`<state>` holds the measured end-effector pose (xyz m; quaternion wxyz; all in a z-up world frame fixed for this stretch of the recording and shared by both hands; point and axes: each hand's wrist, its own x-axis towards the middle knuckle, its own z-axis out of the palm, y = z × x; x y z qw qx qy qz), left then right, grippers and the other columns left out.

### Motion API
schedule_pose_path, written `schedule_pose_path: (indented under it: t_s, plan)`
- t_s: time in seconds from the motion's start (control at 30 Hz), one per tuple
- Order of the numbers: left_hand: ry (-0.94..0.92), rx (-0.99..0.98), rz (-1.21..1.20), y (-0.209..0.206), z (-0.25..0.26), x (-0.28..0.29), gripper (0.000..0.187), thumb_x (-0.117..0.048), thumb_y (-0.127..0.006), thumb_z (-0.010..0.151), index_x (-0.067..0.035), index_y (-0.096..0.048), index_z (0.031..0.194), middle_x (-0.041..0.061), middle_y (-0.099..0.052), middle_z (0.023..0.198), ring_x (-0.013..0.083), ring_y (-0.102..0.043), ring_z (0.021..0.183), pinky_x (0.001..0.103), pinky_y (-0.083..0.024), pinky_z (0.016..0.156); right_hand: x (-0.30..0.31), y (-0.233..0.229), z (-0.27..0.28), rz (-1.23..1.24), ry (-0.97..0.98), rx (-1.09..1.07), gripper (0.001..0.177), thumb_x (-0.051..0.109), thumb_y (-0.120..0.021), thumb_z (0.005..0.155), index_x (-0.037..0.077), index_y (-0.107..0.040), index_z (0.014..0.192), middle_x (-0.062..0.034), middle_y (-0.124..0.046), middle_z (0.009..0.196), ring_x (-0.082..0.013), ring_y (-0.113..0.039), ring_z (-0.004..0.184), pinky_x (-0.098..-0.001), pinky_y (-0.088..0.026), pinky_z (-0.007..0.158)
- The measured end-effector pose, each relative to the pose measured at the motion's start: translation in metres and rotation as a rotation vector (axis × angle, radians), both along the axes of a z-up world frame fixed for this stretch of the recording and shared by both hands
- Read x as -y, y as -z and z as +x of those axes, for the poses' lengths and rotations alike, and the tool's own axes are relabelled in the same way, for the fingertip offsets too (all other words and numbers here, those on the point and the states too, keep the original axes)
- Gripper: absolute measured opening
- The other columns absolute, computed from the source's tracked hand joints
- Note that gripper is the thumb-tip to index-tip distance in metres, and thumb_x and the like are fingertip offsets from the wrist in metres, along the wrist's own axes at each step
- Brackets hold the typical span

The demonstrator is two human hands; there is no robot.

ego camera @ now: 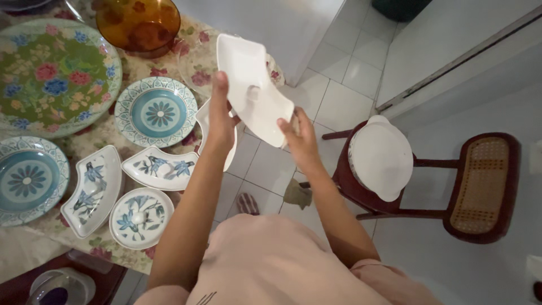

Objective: The person wipes several ceramic dishes with a cloth on a table, including small square plates, a large oval platter, and a round bowl. After wiping, the person arranges the dishes on the table and tears off a sheet of paper towel.

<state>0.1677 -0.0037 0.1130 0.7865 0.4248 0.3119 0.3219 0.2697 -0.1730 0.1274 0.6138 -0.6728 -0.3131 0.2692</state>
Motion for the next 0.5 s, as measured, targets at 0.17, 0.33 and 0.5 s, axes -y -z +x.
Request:
schedule_pose_path:
  t_s: [0.17,0.33,0.5]
  plan:
    - [0.227,0.521,-0.237,-0.007,-0.010,0.019,0.090,-0.068,-0.059,0.091,-0.007,-0.039,0.155,0.013,-0.052,0.153,0.0327,-0.049,0.144,0.050,-0.044,0.118,0.005,0.006,0.009,0.147,-0.081,-0.380,0.061,0.030,-0.069,0.098,-0.006,-0.049,0.143,-0.0133,-0.068,0.121,-0.0201,-0.070,0.103,-0.0311,-0.061,0.084]
    - [0.063,0.736,-0.213,-0.011,-0.013,0.022,0.084,-0.059,-0.058,0.096,-0.003,-0.038,0.155,0.019,-0.057,0.142,0.0376,-0.059,0.129,0.052,-0.050,0.111,0.013,0.000,0.008,0.091,-0.239,-0.402,0.056,0.026,-0.070,0.097,-0.004,-0.050,0.140,-0.0144,-0.066,0.122,-0.0243,-0.069,0.104,-0.0400,-0.062,0.085]
    - [0.109,0.733,-0.213,-0.020,-0.041,-0.007,0.085,-0.054,-0.059,0.094,-0.001,-0.035,0.155,0.019,-0.058,0.138,0.0410,-0.062,0.129,0.055,-0.052,0.110,0.029,-0.019,0.023,0.216,-0.281,-0.705,0.042,0.019,-0.061,0.101,-0.002,-0.051,0.136,-0.0171,-0.066,0.125,-0.0282,-0.069,0.109,-0.0470,-0.062,0.086]
